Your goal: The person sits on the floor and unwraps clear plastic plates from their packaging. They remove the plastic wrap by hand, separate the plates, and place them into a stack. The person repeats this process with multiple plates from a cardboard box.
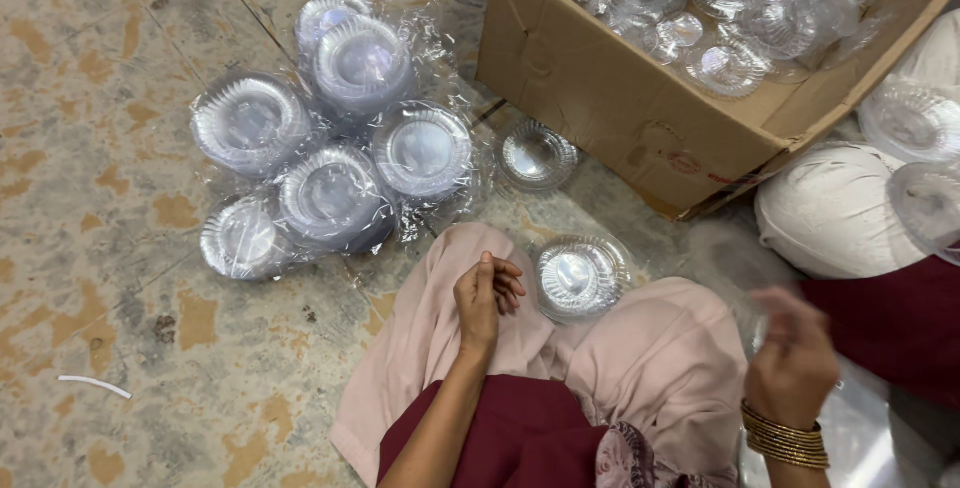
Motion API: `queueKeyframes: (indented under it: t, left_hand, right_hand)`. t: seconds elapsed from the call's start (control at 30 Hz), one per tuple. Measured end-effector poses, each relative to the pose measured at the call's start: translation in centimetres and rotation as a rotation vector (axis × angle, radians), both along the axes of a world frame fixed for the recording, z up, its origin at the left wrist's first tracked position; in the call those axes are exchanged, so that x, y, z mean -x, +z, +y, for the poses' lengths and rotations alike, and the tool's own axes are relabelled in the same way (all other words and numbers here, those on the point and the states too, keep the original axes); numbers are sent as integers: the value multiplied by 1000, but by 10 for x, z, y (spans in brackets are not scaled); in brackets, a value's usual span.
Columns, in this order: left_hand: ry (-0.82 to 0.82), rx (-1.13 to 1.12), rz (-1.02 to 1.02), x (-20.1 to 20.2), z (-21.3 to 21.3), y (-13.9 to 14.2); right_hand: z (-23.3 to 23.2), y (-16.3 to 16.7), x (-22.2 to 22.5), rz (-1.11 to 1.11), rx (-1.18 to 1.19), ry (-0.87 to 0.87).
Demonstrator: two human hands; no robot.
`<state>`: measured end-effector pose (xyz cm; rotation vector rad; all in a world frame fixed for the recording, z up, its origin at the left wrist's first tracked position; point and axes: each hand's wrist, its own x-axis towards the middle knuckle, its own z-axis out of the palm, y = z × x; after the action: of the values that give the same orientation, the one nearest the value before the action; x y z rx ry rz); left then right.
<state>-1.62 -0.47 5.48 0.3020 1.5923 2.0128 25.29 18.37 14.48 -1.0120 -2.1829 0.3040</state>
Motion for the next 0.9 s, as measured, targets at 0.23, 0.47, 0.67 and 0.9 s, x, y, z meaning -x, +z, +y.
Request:
queueKeyframes:
  t: [0.23, 0.47, 0.67, 0.9]
  left_hand:
    - [23, 45, -26, 0, 1, -3]
    - [17, 79, -70, 3, 2, -12]
    - [-27, 98, -97, 20, 11, -60]
    - [-119, 131, -168, 42, 9, -94]
  right_hand:
    - [11, -24, 6, 2, 396, -88]
    - [27, -105, 91, -145, 758, 72]
    - [30, -123, 147, -789, 729, 157]
    - [56, -139, 108, -223, 477, 160]
